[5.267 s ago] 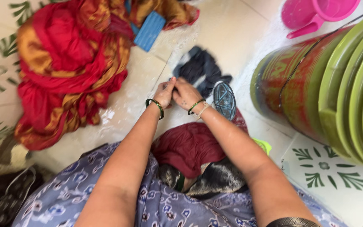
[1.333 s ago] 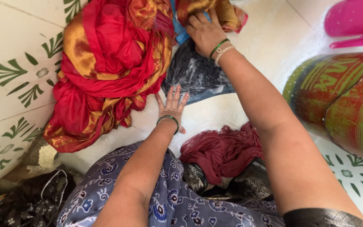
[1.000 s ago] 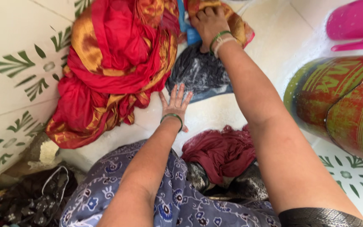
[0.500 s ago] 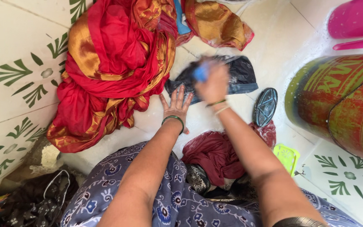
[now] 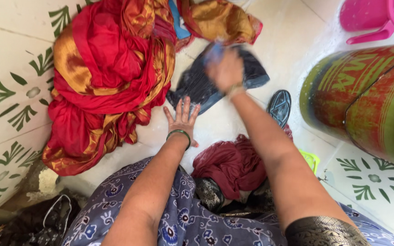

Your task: The person washes various clothes by hand on the floor, using a brush and bar soap to scrub the fabric before placing them in a bucket and a tub.

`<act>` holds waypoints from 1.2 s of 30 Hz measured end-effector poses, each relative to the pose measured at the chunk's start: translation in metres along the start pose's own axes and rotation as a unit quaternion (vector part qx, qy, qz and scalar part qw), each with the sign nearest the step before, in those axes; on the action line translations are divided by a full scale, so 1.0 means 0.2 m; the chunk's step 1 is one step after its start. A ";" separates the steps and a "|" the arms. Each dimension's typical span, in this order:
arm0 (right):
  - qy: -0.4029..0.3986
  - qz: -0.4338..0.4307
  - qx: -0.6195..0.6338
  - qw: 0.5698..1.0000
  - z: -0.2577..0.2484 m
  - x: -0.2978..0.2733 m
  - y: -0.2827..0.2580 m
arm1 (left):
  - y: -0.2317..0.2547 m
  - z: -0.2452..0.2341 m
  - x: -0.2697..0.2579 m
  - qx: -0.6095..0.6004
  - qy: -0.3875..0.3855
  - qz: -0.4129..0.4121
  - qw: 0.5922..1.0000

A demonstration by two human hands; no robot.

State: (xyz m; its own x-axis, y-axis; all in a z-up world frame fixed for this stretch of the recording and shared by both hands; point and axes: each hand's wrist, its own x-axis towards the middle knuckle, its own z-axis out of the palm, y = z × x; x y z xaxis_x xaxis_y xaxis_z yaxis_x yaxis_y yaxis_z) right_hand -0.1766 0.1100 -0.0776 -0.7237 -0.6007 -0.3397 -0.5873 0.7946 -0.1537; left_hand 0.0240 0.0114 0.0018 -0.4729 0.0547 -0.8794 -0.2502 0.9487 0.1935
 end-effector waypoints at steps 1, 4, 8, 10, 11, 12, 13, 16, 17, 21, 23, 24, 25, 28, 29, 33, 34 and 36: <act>0.071 0.006 0.062 0.996 -0.06 0.08 0.01 | 0.00 0.01 0.00 0.003 -0.001 0.001 1.000; -0.080 0.009 0.227 0.971 -0.34 0.26 0.05 | 0.01 -0.01 -0.02 0.008 -0.001 0.000 1.000; -0.116 -0.017 0.450 0.885 -0.58 0.26 -0.15 | 0.00 -0.02 -0.02 0.004 -0.002 0.002 1.000; -0.057 0.005 0.522 0.851 -0.52 0.19 -0.31 | 0.00 0.01 -0.01 0.004 0.000 0.005 1.000; -0.028 0.016 0.558 0.830 -0.46 0.16 -0.38 | 0.00 0.02 -0.01 0.005 0.002 0.004 1.000; 0.067 -0.028 0.443 0.894 -0.35 0.08 -0.48 | 0.00 0.02 0.00 0.008 0.008 0.004 1.000; 0.159 -0.073 0.316 0.932 -0.25 -0.02 -0.54 | 0.00 0.01 0.01 0.016 -0.006 0.003 1.000; 0.025 -0.135 0.049 0.989 -0.09 -0.25 -0.40 | 0.01 0.02 0.02 0.021 -0.023 0.005 1.000; -0.049 -0.137 -0.046 0.988 -0.12 -0.21 -0.22 | 0.00 0.02 0.03 0.006 -0.009 0.006 1.000; 0.090 0.036 -0.072 0.993 -0.04 -0.13 0.04 | 0.01 0.08 0.04 0.010 0.060 0.014 0.998; 0.161 0.006 0.009 0.987 0.10 -0.20 -0.13 | 0.01 0.05 0.02 0.012 0.043 0.012 0.999; 0.150 -0.053 0.014 0.987 0.17 -0.28 -0.24 | 0.00 0.03 0.03 0.010 0.036 0.004 0.999; 0.129 -0.125 0.005 0.984 0.19 -0.33 -0.28 | 0.00 0.00 0.05 0.012 0.036 0.004 0.999; 0.035 -0.067 -0.039 0.996 0.13 -0.18 -0.07 | 0.02 0.05 0.04 0.021 0.013 0.006 1.000; 0.041 0.026 -0.020 0.999 0.08 -0.08 0.03 | 0.01 0.06 0.03 0.019 0.015 0.005 1.000; 0.153 0.162 0.109 0.969 0.04 0.03 0.04 | 0.01 0.04 0.02 0.006 0.047 0.006 0.999; 0.112 0.162 0.120 0.973 0.08 -0.03 -0.02 | 0.01 0.03 0.04 -0.036 0.073 0.006 0.997; -0.036 0.145 0.123 0.981 0.10 -0.17 -0.09 | -0.01 0.03 0.07 -0.117 0.122 0.007 0.986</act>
State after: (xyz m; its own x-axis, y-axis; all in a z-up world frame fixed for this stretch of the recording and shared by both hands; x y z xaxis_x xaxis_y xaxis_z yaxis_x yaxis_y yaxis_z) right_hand -0.1345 0.1172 -0.0814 -0.8152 -0.3448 -0.4655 -0.2484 0.9340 -0.2568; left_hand 0.0232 0.0126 -0.0130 -0.6596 -0.0355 -0.7508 -0.4167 0.8486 0.3260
